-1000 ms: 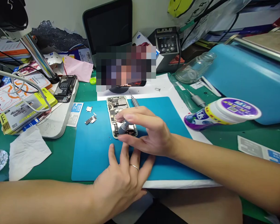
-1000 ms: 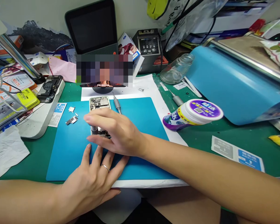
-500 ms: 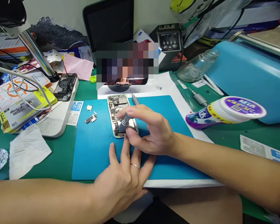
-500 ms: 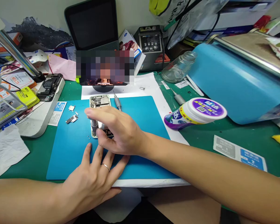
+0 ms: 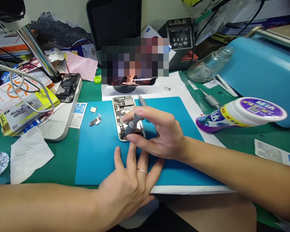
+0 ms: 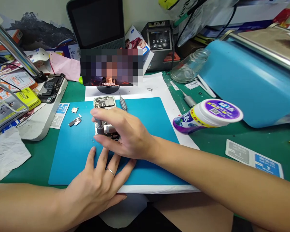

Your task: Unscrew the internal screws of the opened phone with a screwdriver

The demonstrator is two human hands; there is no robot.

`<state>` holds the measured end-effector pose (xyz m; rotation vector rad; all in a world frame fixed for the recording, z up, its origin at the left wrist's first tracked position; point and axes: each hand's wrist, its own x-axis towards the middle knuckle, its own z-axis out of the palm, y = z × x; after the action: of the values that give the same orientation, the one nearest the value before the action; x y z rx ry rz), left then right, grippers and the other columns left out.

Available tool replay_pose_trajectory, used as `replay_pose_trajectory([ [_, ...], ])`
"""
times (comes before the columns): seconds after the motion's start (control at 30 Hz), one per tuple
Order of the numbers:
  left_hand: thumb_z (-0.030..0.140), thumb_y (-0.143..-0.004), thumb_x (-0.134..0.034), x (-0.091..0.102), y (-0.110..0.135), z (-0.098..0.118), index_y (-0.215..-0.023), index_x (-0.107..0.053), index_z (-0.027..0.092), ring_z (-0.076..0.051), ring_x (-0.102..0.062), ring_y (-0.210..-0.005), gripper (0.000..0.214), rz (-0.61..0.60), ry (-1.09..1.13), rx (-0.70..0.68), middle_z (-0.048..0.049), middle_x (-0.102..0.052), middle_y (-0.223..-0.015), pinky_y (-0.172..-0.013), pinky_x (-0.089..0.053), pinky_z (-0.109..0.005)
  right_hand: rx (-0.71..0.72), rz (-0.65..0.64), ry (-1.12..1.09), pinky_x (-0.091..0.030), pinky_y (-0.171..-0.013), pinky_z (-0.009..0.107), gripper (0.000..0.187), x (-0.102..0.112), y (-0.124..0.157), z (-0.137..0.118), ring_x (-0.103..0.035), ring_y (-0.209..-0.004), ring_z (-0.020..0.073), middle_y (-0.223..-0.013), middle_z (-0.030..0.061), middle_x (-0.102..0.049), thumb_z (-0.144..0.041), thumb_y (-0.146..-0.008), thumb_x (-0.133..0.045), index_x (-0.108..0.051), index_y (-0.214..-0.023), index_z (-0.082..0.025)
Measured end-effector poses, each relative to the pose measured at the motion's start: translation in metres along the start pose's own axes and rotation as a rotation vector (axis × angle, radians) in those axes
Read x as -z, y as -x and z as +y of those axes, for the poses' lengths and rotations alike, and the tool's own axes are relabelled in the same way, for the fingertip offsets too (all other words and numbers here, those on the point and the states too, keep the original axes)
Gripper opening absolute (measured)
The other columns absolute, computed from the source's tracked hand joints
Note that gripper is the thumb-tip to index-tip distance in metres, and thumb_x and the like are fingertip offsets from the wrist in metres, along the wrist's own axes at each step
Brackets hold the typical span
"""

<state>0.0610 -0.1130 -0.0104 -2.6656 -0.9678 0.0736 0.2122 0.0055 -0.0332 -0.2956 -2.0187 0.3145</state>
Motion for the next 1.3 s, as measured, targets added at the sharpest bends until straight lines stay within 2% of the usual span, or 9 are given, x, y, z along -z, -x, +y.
replay_pose_trajectory([
  [0.2, 0.066, -0.096, -0.050, 0.0011, -0.0014, -0.0002, -0.156, -0.040, 0.019, -0.042, -0.061, -0.127, 0.077, -0.001, 0.005, 0.000, -0.0196, -0.057, -0.146, -0.086, -0.063, -0.052, -0.077, 0.019, -0.112, -0.067, -0.075, 0.029, 0.075, -0.0040, 0.0042, 0.0021, -0.071, -0.096, 0.0172, -0.118, 0.0081, -0.068, -0.002, -0.087, -0.063, -0.036, -0.152, -0.027],
  [0.33, 0.066, -0.095, -0.051, 0.0027, -0.0023, -0.0006, -0.156, -0.041, 0.020, -0.042, -0.060, -0.128, 0.077, -0.007, 0.011, 0.002, -0.0192, -0.056, -0.146, -0.087, -0.063, -0.052, -0.098, 0.060, -0.116, -0.067, -0.077, 0.031, 0.076, -0.0040, 0.0065, 0.0027, -0.071, -0.092, 0.0159, -0.125, 0.0066, -0.065, -0.005, -0.086, -0.066, -0.038, -0.151, -0.031],
  [0.47, 0.068, -0.094, -0.052, 0.0025, -0.0016, -0.0007, -0.156, -0.041, 0.019, -0.042, -0.059, -0.129, 0.079, -0.006, 0.004, 0.004, -0.0190, -0.056, -0.147, -0.087, -0.064, -0.052, -0.088, 0.081, -0.126, -0.067, -0.080, 0.030, 0.076, -0.0025, 0.0049, 0.0012, -0.072, -0.097, 0.0157, -0.129, 0.0059, -0.063, -0.005, -0.086, -0.068, -0.037, -0.150, -0.033],
  [0.7, 0.072, -0.088, -0.057, 0.0001, -0.0005, 0.0004, -0.154, -0.045, 0.021, -0.040, -0.065, -0.121, 0.084, 0.026, 0.010, 0.028, -0.0159, -0.064, -0.138, -0.087, -0.064, -0.052, -0.043, 0.003, -0.203, -0.066, -0.082, 0.030, 0.074, -0.0023, 0.0022, -0.0015, -0.072, -0.095, 0.0154, -0.109, 0.0047, -0.067, -0.002, -0.088, -0.065, -0.035, -0.151, -0.027],
  [0.83, 0.074, -0.085, -0.060, 0.0005, 0.0002, 0.0015, -0.153, -0.045, 0.024, -0.037, -0.068, -0.116, 0.086, 0.017, 0.006, 0.056, -0.0146, -0.070, -0.130, -0.089, -0.063, -0.051, -0.018, -0.033, -0.212, -0.067, -0.085, 0.032, 0.072, -0.0032, 0.0035, -0.0025, -0.073, -0.095, 0.0159, -0.107, 0.0039, -0.068, -0.005, -0.089, -0.065, -0.034, -0.150, -0.027],
  [1.13, 0.076, -0.083, -0.063, -0.0010, 0.0016, 0.0038, -0.153, -0.045, 0.026, -0.035, -0.069, -0.112, 0.088, 0.025, 0.013, 0.087, -0.0132, -0.071, -0.127, -0.091, -0.061, -0.052, -0.013, -0.083, -0.261, -0.067, -0.085, 0.033, 0.071, -0.0042, 0.0070, -0.0025, -0.073, -0.095, 0.0163, -0.107, 0.0063, -0.068, -0.005, -0.090, -0.065, -0.033, -0.150, -0.024],
  [1.3, 0.075, -0.082, -0.064, -0.0015, 0.0015, 0.0035, -0.153, -0.046, 0.026, -0.033, -0.069, -0.109, 0.087, 0.016, 0.023, 0.087, -0.0115, -0.072, -0.124, -0.091, -0.061, -0.052, -0.002, -0.099, -0.284, -0.067, -0.079, 0.029, 0.070, -0.0047, 0.0074, -0.0036, -0.072, -0.094, 0.0147, -0.106, 0.0063, -0.068, -0.007, -0.091, -0.064, -0.031, -0.151, -0.024],
])
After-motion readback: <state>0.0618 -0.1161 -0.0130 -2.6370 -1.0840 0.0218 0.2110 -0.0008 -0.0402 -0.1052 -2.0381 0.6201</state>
